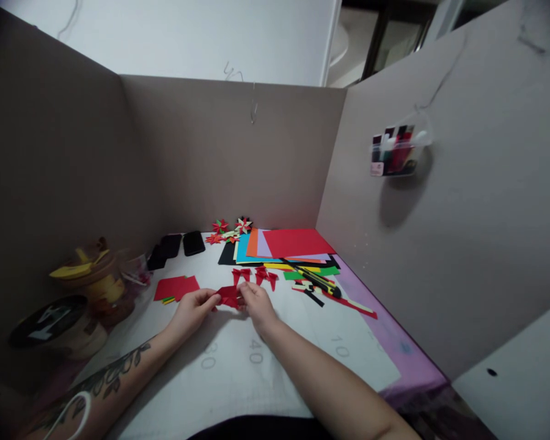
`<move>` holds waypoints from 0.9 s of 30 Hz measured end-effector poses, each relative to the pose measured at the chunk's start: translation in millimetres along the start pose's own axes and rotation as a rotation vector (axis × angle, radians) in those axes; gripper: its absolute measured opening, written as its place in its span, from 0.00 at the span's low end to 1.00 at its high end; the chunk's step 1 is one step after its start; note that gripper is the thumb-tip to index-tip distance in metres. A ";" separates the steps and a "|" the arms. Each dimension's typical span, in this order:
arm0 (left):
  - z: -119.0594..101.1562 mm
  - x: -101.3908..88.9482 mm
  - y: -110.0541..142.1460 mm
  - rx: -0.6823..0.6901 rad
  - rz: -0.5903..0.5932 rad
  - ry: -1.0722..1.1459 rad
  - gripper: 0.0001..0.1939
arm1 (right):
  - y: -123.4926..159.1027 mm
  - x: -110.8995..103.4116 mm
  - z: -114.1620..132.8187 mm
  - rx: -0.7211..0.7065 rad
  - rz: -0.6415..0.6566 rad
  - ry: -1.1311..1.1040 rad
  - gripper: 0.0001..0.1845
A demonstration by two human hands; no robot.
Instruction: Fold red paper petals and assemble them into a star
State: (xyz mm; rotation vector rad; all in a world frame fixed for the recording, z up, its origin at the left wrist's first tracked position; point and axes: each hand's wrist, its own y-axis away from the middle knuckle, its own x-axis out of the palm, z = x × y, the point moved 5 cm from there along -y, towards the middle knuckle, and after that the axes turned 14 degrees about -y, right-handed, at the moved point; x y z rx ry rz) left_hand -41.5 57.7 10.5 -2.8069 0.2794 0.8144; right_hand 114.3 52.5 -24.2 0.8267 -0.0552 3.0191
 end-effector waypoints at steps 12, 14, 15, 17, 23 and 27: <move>-0.1 1.9 -0.1 0.019 0.009 -0.008 0.13 | 4.2 7.7 -9.0 0.236 0.050 -0.203 0.16; -0.8 2.9 -0.1 -0.002 0.030 -0.014 0.14 | 1.8 6.5 -7.8 0.170 0.052 -0.115 0.16; -0.8 3.5 -0.1 -0.012 0.043 -0.012 0.15 | 0.8 5.9 -6.7 0.133 0.051 -0.068 0.16; -0.4 5.2 -0.4 -0.023 0.073 0.016 0.17 | -0.2 4.9 -3.4 0.063 0.043 0.021 0.14; 6.2 3.9 -4.1 -0.030 0.050 0.097 0.16 | 2.5 5.5 9.0 -0.110 0.069 0.206 0.07; 5.8 2.0 -3.8 0.002 0.048 0.054 0.13 | 3.7 5.8 11.8 -0.175 0.111 0.276 0.05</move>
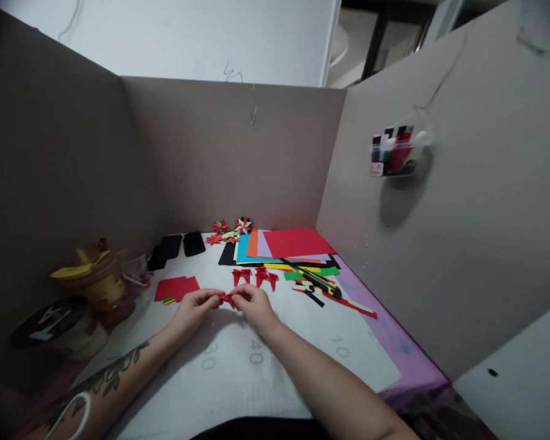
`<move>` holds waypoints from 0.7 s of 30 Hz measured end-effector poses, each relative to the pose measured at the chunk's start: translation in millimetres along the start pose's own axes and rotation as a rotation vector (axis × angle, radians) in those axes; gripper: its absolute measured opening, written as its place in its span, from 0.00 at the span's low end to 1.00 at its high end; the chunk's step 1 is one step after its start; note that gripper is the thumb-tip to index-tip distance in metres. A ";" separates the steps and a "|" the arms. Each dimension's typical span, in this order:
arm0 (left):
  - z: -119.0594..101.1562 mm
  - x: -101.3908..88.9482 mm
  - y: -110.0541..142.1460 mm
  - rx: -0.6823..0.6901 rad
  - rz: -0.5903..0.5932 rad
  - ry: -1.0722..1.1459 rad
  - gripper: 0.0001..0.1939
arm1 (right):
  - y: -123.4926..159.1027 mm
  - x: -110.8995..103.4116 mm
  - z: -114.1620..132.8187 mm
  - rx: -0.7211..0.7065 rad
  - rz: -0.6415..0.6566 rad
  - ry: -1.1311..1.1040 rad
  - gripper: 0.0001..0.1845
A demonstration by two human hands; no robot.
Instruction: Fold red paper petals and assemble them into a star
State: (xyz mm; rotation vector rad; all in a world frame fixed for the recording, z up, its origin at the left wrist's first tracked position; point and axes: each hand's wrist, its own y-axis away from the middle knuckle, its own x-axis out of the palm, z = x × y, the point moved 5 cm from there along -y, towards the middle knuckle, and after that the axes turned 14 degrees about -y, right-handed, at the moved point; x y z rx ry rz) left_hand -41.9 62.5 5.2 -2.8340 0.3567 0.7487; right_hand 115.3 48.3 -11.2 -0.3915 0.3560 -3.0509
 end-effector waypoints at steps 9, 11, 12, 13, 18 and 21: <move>-5.6 2.7 2.5 0.117 0.035 -0.064 0.11 | 3.2 2.3 16.4 -0.157 0.053 0.267 0.04; -5.5 3.0 2.3 0.127 0.036 -0.083 0.10 | 5.0 4.2 22.6 -0.207 0.070 0.327 0.05; -5.8 2.9 2.3 0.132 0.034 -0.091 0.10 | 5.8 5.1 24.9 -0.226 0.080 0.344 0.05; -6.3 2.9 2.4 0.141 0.034 -0.099 0.10 | 6.5 6.0 26.6 -0.239 0.090 0.351 0.05; -11.1 2.8 4.5 0.168 0.029 -0.117 0.10 | 8.5 8.8 28.4 -0.287 0.126 0.377 0.05; -12.0 4.2 6.2 0.137 0.044 -0.104 0.10 | 9.7 11.5 27.7 -0.325 0.166 0.410 0.06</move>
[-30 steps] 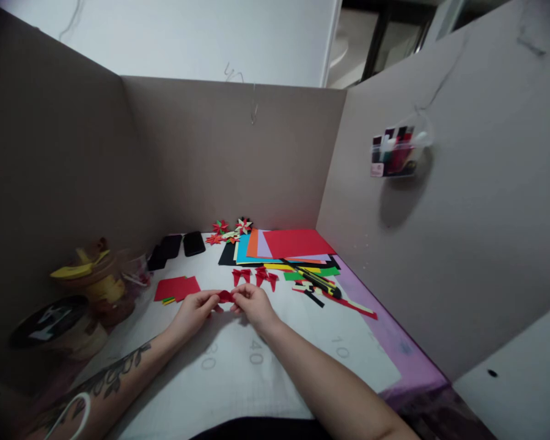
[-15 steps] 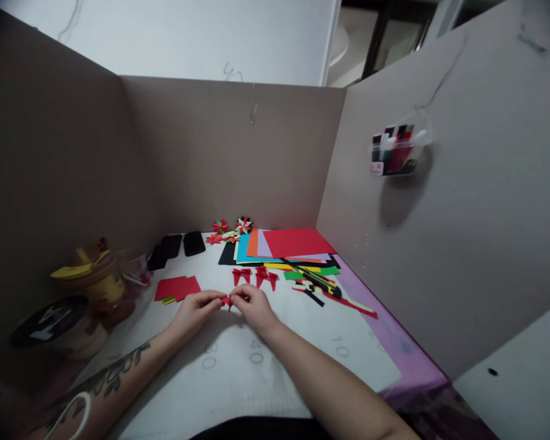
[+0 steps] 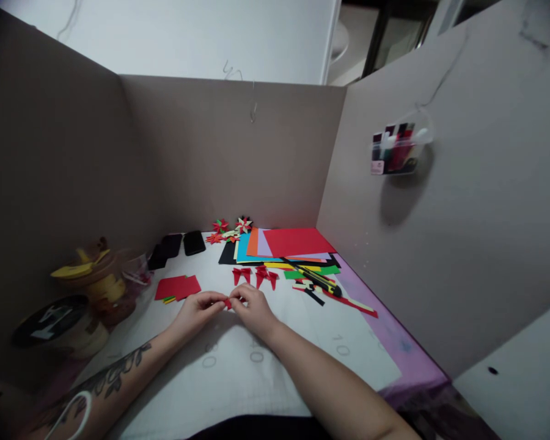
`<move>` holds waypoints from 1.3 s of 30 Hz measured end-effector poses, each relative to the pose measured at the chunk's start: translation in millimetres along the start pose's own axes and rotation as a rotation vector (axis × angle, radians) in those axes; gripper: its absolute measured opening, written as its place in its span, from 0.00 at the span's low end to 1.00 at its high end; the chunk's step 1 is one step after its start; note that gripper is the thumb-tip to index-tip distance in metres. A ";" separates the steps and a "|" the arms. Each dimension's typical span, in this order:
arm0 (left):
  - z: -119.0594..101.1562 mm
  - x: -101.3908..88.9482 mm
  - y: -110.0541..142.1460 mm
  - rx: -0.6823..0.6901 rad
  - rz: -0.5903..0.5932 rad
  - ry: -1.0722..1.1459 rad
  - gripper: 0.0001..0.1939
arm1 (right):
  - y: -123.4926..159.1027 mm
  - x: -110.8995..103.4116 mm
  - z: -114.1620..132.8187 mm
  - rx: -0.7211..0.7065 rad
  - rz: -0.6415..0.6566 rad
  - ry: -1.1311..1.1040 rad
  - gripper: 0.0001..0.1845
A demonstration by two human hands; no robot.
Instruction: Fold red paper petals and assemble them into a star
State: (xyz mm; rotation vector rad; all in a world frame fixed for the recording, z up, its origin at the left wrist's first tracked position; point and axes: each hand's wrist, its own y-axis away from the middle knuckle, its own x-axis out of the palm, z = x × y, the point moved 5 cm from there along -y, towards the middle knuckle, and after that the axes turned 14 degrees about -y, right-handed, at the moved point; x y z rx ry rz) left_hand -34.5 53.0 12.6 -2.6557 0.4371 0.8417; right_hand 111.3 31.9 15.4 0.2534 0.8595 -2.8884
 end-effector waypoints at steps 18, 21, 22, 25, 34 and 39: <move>-3.3 2.6 2.8 0.037 -0.005 -0.013 0.12 | 4.1 4.1 -1.2 0.034 -0.017 0.036 0.06; -4.7 0.3 2.7 0.023 -0.035 0.009 0.12 | 3.7 3.6 -2.8 0.066 -0.032 0.016 0.07; -5.4 -0.2 2.8 0.020 -0.042 0.012 0.12 | 3.6 3.5 -3.8 0.077 -0.037 0.012 0.07; -7.9 -1.8 3.4 0.017 -0.063 0.005 0.12 | 3.5 3.6 -6.7 0.106 -0.033 -0.014 0.07; -13.6 -1.4 5.1 0.048 -0.113 -0.068 0.09 | 4.5 6.5 -8.0 0.156 -0.020 -0.062 0.05; -11.5 3.0 6.8 0.043 -0.107 -0.082 0.10 | 5.0 10.1 -8.6 0.184 -0.028 -0.072 0.08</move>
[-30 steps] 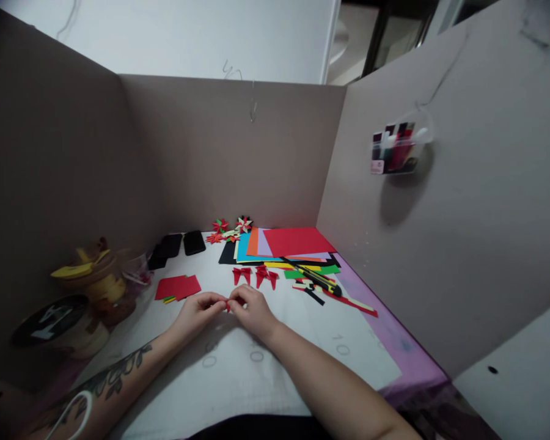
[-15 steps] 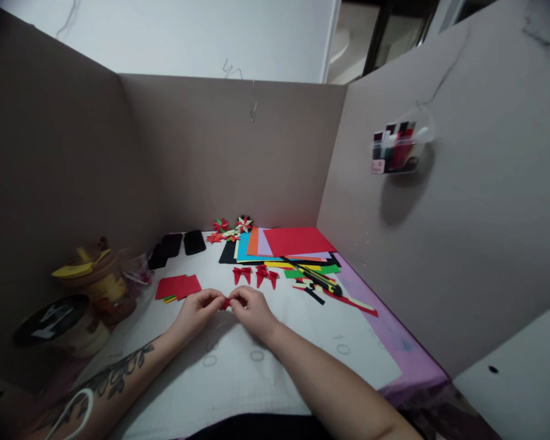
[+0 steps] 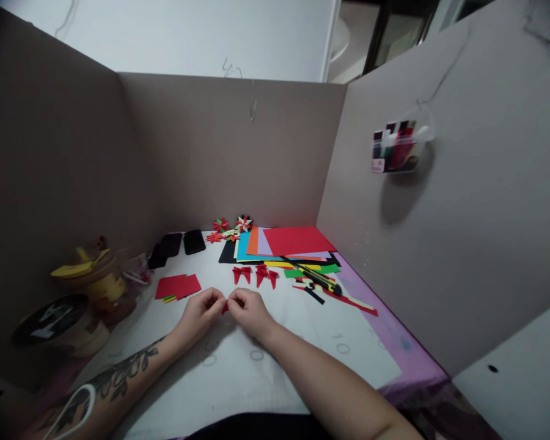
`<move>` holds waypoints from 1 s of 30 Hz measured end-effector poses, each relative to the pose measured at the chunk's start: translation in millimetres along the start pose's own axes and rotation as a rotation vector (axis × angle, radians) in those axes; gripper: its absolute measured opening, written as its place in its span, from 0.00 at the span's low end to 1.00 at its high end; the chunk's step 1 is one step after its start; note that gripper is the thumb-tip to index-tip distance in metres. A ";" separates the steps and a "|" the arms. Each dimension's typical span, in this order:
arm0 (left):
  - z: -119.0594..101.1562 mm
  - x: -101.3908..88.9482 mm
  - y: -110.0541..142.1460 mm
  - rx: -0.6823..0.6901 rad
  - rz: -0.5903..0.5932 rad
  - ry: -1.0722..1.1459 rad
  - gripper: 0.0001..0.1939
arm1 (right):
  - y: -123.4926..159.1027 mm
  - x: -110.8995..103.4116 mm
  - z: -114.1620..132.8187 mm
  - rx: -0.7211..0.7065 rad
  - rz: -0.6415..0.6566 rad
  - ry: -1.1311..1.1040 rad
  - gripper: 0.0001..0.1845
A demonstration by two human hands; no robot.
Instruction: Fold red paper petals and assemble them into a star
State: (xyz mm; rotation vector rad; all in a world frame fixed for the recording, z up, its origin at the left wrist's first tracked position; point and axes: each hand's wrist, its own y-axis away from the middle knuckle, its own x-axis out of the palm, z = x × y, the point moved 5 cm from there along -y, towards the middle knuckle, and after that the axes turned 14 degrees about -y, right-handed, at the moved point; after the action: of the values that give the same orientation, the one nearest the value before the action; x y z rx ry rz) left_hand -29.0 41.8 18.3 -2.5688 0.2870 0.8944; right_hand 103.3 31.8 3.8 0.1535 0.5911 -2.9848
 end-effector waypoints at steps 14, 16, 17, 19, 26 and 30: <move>5.8 8.7 -3.7 -0.064 0.038 0.213 0.20 | -1.7 -2.7 -7.5 0.130 -0.083 -0.190 0.08; 6.0 9.8 -3.1 -0.057 0.053 0.213 0.23 | -1.8 -3.9 -8.0 0.118 -0.091 -0.173 0.07; 6.0 9.7 -2.9 -0.051 0.056 0.214 0.22 | -1.7 -4.3 -8.3 0.112 -0.091 -0.156 0.07; 6.2 8.9 -2.7 -0.038 0.061 0.208 0.15 | -1.5 -3.6 -8.0 0.090 -0.070 -0.102 0.07; 7.3 4.5 -5.7 -0.064 0.088 0.131 0.12 | -1.7 -0.2 -1.2 0.019 -0.003 -0.009 0.08; 16.6 -1.1 -11.1 -0.150 0.012 0.222 0.12 | -4.9 -9.2 -7.3 0.086 -0.058 -0.068 0.08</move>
State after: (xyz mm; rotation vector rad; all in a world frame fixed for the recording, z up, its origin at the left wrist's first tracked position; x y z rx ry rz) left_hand -35.4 59.1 10.5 -2.8125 0.3090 0.6567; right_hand 112.5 39.8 0.0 0.0414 0.4684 -3.0589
